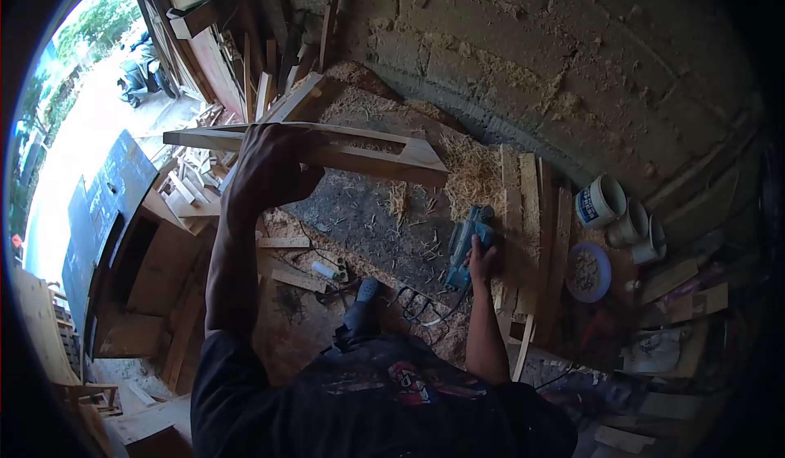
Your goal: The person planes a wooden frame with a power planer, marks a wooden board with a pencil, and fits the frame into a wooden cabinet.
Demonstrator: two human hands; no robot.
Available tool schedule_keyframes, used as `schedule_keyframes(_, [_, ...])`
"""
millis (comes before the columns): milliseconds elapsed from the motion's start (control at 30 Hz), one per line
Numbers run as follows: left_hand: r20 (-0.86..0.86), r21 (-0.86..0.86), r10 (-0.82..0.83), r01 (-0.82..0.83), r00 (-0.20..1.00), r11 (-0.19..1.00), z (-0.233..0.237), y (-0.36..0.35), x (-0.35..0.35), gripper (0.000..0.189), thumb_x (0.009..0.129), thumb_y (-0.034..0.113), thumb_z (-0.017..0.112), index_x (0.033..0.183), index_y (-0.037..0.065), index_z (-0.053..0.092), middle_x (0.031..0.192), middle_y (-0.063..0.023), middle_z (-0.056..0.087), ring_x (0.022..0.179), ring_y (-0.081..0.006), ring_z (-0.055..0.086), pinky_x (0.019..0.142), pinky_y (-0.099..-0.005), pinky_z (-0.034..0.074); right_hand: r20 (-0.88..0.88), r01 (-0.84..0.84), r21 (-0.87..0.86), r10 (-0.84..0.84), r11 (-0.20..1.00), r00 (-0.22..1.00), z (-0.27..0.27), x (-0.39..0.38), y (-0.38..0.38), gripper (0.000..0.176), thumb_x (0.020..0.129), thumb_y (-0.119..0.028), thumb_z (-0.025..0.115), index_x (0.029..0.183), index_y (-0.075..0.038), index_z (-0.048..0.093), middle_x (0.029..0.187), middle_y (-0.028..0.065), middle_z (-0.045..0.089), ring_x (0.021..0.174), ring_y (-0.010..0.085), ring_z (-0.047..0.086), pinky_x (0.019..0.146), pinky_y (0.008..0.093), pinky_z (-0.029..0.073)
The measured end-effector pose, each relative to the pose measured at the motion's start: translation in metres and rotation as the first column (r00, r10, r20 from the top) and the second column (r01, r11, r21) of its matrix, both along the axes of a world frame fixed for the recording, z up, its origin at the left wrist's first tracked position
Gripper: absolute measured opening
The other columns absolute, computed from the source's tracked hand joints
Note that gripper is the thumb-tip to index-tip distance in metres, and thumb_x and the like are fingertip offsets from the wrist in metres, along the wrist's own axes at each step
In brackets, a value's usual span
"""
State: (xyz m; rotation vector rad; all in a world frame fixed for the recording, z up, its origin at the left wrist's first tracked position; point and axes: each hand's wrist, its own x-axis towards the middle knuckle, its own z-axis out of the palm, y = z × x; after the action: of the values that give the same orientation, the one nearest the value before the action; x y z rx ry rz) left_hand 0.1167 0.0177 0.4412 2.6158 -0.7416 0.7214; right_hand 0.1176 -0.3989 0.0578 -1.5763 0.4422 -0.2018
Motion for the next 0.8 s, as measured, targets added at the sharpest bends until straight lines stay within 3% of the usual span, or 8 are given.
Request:
schedule_keyframes(133, [-0.001, 0.016, 0.01, -0.01, 1.0, 1.0, 0.001, 0.0, 0.003, 0.035, 0.067, 0.012, 0.078, 0.102, 0.012, 0.079, 0.086, -0.0123, 0.076, 0.08, -0.0332, 0.073, 0.077, -0.0444, 0.055, 0.006, 0.004, -0.002, -0.004, 1.0, 1.0, -0.002, 0.001, -0.002, 0.048, 0.097, -0.044, 0.071, 0.102, 0.0, 0.054, 0.066, 0.0038, 0.057, 0.046, 0.0147, 0.055, 0.043, 0.0301, 0.045])
schedule_keyframes(267, [0.135, 0.031, -0.023, 0.019, 0.991, 0.999, -0.009, 0.004, 0.007, 0.024, 0.072, 0.015, 0.073, 0.095, 0.017, 0.079, 0.08, -0.0059, 0.075, 0.074, -0.0262, 0.073, 0.066, -0.0414, 0.054, -0.008, 0.049, -0.344, -0.055, 0.938, 0.998, -0.008, 0.004, -0.004, 0.043, 0.097, -0.042, 0.071, 0.084, -0.002, 0.064, 0.059, 0.0021, 0.059, 0.043, 0.0142, 0.058, 0.041, 0.0308, 0.044])
schedule_keyframes(333, [0.08, 0.004, -0.029, 0.029, 0.996, 1.0, -0.014, 0.009, 0.006, 0.02, 0.074, 0.019, 0.071, 0.092, 0.018, 0.078, 0.076, -0.0034, 0.073, 0.069, -0.0232, 0.07, 0.061, -0.0408, 0.05, -0.01, 0.033, -0.12, -0.034, 0.992, 0.999, 0.001, 0.004, 0.001, 0.043, 0.097, -0.042, 0.071, 0.082, -0.002, 0.064, 0.059, 0.0021, 0.06, 0.042, 0.0147, 0.058, 0.041, 0.0308, 0.045])
schedule_keyframes(400, [0.083, 0.047, 0.03, -0.034, 0.996, 0.998, -0.021, 0.01, 0.006, 0.016, 0.073, 0.021, 0.071, 0.088, 0.018, 0.077, 0.07, -0.0032, 0.069, 0.063, -0.0224, 0.065, 0.058, -0.0404, 0.046, -0.021, 0.011, -0.089, -0.013, 0.996, 1.0, 0.004, 0.003, 0.0, 0.043, 0.099, -0.036, 0.07, 0.107, 0.006, 0.066, 0.06, 0.0033, 0.058, 0.041, 0.0136, 0.052, 0.039, 0.0279, 0.043])
schedule_keyframes(533, [0.134, 0.009, -0.032, 0.031, 0.99, 0.999, -0.025, 0.014, 0.004, 0.012, 0.073, 0.021, 0.072, 0.084, 0.017, 0.075, 0.065, -0.0026, 0.065, 0.06, -0.0211, 0.063, 0.056, -0.0395, 0.042, 0.031, 0.02, 0.0, -0.02, 1.0, 0.999, -0.004, 0.006, -0.004, 0.044, 0.1, -0.035, 0.069, 0.117, 0.005, 0.061, 0.061, 0.0024, 0.055, 0.043, 0.0128, 0.052, 0.039, 0.0285, 0.042])
schedule_keyframes(633, [0.115, 0.036, -0.009, 0.005, 0.993, 0.999, -0.022, 0.012, -0.003, 0.011, 0.072, 0.02, 0.073, 0.082, 0.017, 0.075, 0.064, -0.0021, 0.064, 0.06, -0.0203, 0.064, 0.057, -0.0397, 0.043, -0.007, 0.005, 0.003, -0.005, 1.0, 1.0, 0.002, 0.006, -0.003, 0.043, 0.1, -0.035, 0.068, 0.118, 0.002, 0.058, 0.061, 0.0023, 0.054, 0.045, 0.0125, 0.052, 0.039, 0.0285, 0.042])
schedule_keyframes(733, [-0.065, 0.068, 0.087, -0.082, 0.994, 0.994, -0.014, 0.015, -0.012, 0.031, 0.069, 0.018, 0.079, 0.1, 0.015, 0.079, 0.093, -0.0054, 0.077, 0.085, -0.0252, 0.074, 0.082, -0.0419, 0.054, 0.021, 0.018, -0.06, -0.017, 0.998, 1.0, 0.01, -0.001, 0.002, 0.051, 0.098, -0.043, 0.069, 0.108, 0.006, 0.059, 0.062, 0.0053, 0.059, 0.044, 0.0157, 0.057, 0.041, 0.0312, 0.044])
schedule_keyframes(800, [0.272, -0.052, 0.069, -0.057, 0.96, 0.997, -0.013, 0.019, -0.009, 0.01, 0.071, 0.014, 0.074, 0.081, 0.016, 0.074, 0.07, -0.0014, 0.069, 0.066, -0.0187, 0.067, 0.074, -0.0389, 0.052, -0.024, 0.003, -0.091, -0.005, 0.996, 1.0, 0.015, 0.0, 0.003, 0.051, 0.099, -0.043, 0.068, 0.11, 0.006, 0.059, 0.062, 0.0055, 0.059, 0.045, 0.0156, 0.057, 0.042, 0.0313, 0.045])
